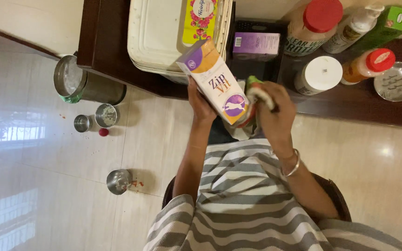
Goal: Cleaning and wiping various containers and boxes on a shelf with a cloth.
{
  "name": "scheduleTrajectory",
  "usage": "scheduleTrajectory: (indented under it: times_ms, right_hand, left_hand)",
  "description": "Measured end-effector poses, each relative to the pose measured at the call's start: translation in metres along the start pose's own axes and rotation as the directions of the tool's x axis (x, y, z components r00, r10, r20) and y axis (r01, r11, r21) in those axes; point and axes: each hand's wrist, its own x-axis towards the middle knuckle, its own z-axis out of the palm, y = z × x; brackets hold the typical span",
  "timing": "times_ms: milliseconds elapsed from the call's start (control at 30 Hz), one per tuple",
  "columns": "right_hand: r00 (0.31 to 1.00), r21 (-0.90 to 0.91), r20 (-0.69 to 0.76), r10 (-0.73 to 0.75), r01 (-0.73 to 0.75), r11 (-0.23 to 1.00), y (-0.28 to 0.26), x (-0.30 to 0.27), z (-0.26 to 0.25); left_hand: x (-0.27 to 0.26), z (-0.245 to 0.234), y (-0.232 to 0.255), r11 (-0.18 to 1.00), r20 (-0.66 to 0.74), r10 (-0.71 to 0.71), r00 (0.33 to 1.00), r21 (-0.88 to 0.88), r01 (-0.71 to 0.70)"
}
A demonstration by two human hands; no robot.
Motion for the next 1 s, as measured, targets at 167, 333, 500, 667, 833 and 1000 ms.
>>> scheduleTrajectory:
  times_ms: [167, 333, 500, 667, 833, 1000]
  right_hand:
    - [0.833, 0.701, 0.246, 0.495, -0.506, 0.503, 0.011, -0.015, 0.004]
    - [0.815, 0.827, 0.388, 0.431, -0.514, 0.227, -0.002, -0.022, 0.007]
    - [0.872, 0.799, 0.358, 0.333, -0.471, 0.374, -0.003, -0.025, 0.005]
    - [0.908, 0.842, 0.256, 0.331, -0.377, 0.385, 0.017, -0.035, 0.013]
    - [0.927, 0.814, 0.109, 0.359, -0.291, 0.503, 0.022, -0.035, 0.017]
    - [0.968, 0.573, -0.012, 0.252, -0.2, 0.794, 0.015, -0.041, 0.019]
  left_hand:
    - [0.007, 0.012, -0.005, 0.999, 0.229, -0.021, 0.973, -0.022, 0.027]
    - [0.017, 0.025, -0.005, 0.991, 0.384, -0.092, 0.919, -0.055, 0.122]
    - [0.015, 0.049, 0.0, 0.98, 0.452, -0.191, 0.871, 0.129, 0.149]
    - [0.016, 0.041, 0.001, 0.943, 0.404, -0.064, 0.912, 0.323, -0.076]
    - [-0.021, 0.06, 0.017, 0.635, 0.3, 0.162, 0.94, 0.698, -0.332]
    - [-0.013, -0.062, -0.036, 0.921, 0.077, 0.118, 0.99, 0.363, -0.138]
